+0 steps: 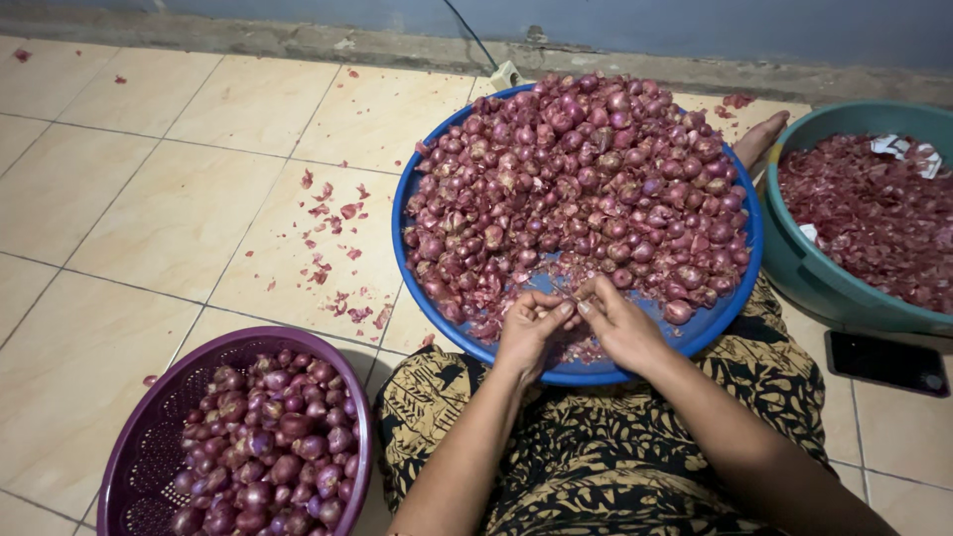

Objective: The person sits on the floor with a large blue tray of unpeeled shallots on their lap and peels the outer skins off the shallots by hand, occasionally using a small knife. Peeled shallots are placed in a purple colander and discarded skins collect in a green basin and on the floor.

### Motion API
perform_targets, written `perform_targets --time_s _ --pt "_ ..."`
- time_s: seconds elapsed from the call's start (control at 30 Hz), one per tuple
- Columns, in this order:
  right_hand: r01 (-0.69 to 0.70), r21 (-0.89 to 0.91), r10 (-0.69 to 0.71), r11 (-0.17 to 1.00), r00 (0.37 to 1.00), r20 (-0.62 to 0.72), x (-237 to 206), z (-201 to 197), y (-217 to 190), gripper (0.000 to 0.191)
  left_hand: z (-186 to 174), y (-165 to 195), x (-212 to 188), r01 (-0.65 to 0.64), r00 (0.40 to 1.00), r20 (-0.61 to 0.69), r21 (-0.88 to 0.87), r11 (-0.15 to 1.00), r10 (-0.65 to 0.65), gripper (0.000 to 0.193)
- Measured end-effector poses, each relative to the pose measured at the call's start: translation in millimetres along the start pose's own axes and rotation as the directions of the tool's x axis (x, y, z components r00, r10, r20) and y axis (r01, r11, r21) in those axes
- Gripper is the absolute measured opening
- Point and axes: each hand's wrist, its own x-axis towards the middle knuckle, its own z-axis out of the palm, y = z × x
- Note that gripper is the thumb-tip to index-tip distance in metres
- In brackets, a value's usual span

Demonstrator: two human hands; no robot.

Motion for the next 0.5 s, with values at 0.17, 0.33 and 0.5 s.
perform_targets --time_s 0.17,0.33,0.5 --pt "-0.093 -0.095 0.092 0.991 0.996 -0.007 4.1 -8.2 -9.9 0.026 15.9 8.2 -5.0 0.112 0.994 -0.033 0.155 0.982 -0.108 0.016" --pt "-0.225 -0.479 0.214 0.848 0.974 -0.079 2.5 -62.1 -11.3 0.036 15.7 29.6 -7.3 0.246 0.958 -0.135 -0.059 0.967 -0.252 0.009" --pt "-0.267 -0.683 0.207 0.68 0.963 -0.171 -19.9 -86.2 8.3 0.034 12.4 17.6 -0.5 0.311 0.946 -0.126 0.087 0.946 -0.3 0.027"
